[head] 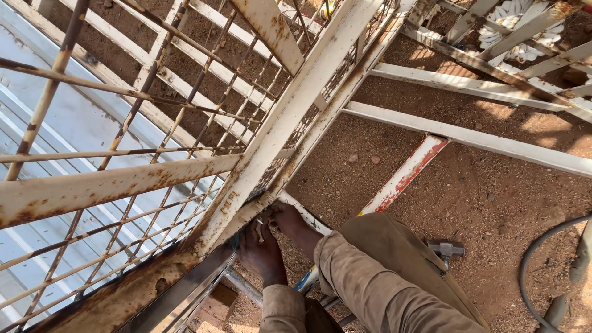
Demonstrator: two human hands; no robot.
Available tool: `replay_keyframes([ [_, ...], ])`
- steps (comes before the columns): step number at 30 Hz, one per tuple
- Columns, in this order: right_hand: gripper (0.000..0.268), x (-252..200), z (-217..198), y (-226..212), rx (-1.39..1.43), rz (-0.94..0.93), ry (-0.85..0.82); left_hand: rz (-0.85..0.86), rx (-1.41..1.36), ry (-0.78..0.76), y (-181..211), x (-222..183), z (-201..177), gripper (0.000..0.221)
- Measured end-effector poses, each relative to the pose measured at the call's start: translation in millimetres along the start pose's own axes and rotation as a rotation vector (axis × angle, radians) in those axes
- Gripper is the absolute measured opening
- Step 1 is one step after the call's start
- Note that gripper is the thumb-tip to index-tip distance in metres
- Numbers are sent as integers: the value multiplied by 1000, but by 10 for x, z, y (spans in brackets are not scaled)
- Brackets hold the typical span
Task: The recorder grinds a metal component with an angle grinder and then fits a metal sheet into a frame structure.
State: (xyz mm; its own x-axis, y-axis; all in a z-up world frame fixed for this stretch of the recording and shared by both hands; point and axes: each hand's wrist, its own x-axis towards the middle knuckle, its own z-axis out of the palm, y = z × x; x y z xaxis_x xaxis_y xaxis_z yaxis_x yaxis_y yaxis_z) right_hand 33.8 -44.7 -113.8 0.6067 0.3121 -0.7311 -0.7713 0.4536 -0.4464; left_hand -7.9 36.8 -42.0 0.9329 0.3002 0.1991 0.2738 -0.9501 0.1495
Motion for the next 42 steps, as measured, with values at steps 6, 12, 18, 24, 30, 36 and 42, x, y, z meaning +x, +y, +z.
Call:
replay_keyframes([
  [6, 18, 148, -56, 119, -26, -28, -2, 69, 39, 116, 171, 7, -107, 30],
  [12, 22, 70, -50, 54, -38, -31, 2, -76, -110, 145, 276, -61, -12, 30],
  [18, 24, 123, -69, 96, -36, -61, 24, -180, -130, 227, 297, -115, 142, 31],
  [24, 21, 156, -72, 136, -88, -162, 75, -535, -172, 88, 683, -2, -167, 52],
  [30, 19, 116, -23, 14, -250, -155, 232, -511, -268, 190, 711, 42, -94, 43],
  [36, 20, 131, 1, -27, -166, -84, 271, -666, -459, 207, 705, 63, -91, 32],
  [42, 25, 125, -1, 29, -295, -197, 267, -581, -241, 158, 742, 141, -149, 33],
])
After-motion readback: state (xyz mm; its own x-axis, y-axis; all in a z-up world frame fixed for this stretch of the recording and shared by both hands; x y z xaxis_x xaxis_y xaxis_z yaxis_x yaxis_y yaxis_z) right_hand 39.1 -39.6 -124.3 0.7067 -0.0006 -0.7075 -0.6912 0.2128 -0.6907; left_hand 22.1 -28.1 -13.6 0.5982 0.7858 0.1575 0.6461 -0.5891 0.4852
